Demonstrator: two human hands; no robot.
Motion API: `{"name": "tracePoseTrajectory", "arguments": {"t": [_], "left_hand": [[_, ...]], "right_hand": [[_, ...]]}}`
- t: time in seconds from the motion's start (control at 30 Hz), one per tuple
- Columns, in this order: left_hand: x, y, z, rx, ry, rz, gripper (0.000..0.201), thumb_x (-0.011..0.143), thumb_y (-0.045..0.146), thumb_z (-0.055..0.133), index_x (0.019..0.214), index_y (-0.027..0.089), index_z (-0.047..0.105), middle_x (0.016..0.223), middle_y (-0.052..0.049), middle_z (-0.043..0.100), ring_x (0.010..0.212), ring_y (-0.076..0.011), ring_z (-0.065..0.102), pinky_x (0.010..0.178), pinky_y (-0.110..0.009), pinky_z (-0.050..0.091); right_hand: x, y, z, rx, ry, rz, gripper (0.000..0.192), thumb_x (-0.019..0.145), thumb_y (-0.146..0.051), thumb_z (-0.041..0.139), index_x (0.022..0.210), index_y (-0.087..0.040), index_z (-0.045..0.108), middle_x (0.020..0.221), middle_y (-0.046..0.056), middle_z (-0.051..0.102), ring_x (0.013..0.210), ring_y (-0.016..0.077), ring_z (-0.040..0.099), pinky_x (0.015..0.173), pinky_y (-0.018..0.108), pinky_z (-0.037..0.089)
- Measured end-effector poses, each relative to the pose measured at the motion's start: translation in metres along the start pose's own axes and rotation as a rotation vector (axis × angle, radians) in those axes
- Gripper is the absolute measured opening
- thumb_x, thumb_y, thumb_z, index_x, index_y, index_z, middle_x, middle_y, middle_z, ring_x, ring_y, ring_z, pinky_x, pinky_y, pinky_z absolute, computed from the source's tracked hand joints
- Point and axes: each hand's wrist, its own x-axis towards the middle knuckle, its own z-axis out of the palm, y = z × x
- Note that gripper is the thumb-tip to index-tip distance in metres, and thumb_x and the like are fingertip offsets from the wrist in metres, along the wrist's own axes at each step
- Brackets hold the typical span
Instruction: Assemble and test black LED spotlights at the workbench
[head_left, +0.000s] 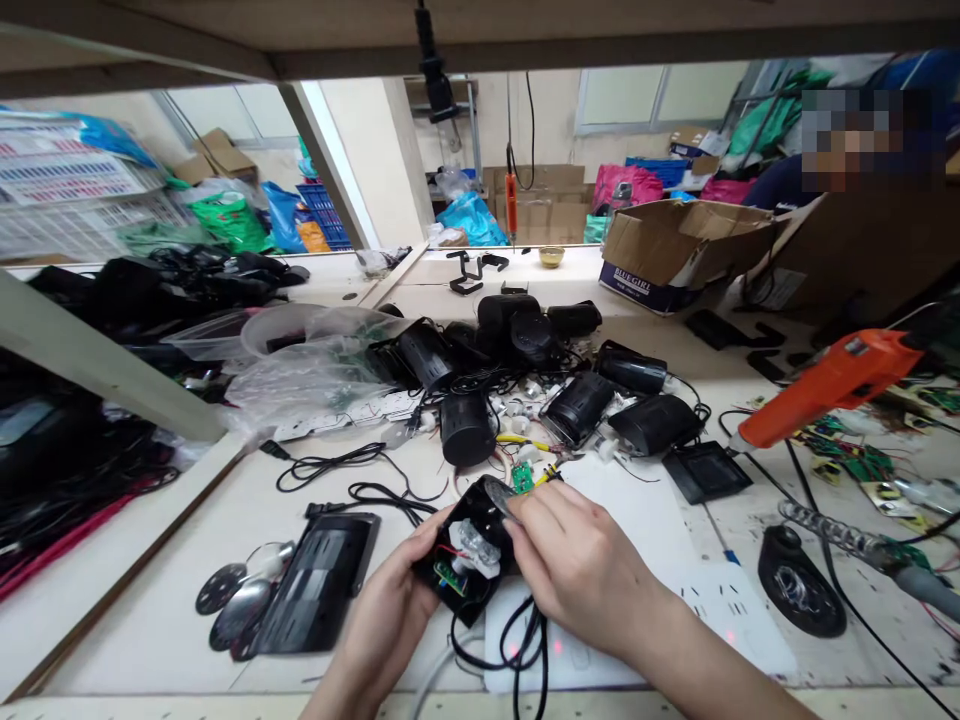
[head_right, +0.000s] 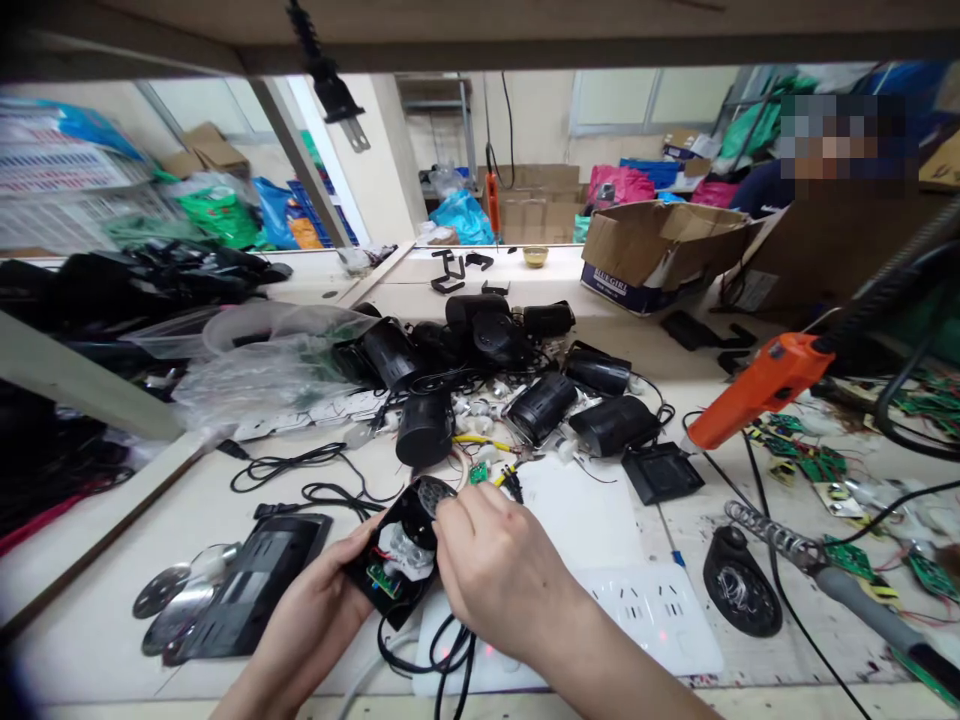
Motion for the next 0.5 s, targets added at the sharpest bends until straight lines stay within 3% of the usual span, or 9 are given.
{"name": "tracePoseTrajectory", "arguments": {"t": [0.23, 0.5], "left_hand": [[0.0054, 0.0013, 0.0054, -0.176, 0.026, -0.071, 0.030, 0.086, 0.013, 0.048, 0.093, 0.014, 0.078, 0.103, -0.009, 0.076, 0.109, -0.0260, 0.066, 0.104, -0.040, 0.046], [0.0051, 0.0013, 0.0071, -0.168, 0.076, -0.097, 0.031, 0.090, 0.013, 0.045, 0.086, 0.011, 0.076, 0.087, -0.010, 0.078, 0.094, -0.0253, 0.072, 0.096, -0.042, 0.052]], "right_hand": [[-0.0009, -0.0067, -0.0010, 0.066, 0.069, -0.065, 0.020, 0.093, -0.009, 0.050, 0.108, -0.004, 0.063, 0.083, 0.011, 0.064, 0.077, 0.0214, 0.054, 0.067, 0.033, 0.050], [0.0039, -0.0045, 0.0022, 0.137, 0.038, -0.065, 0.027, 0.092, -0.005, 0.045, 0.112, -0.001, 0.062, 0.086, 0.013, 0.064, 0.081, 0.0229, 0.053, 0.072, 0.036, 0.054]]}}
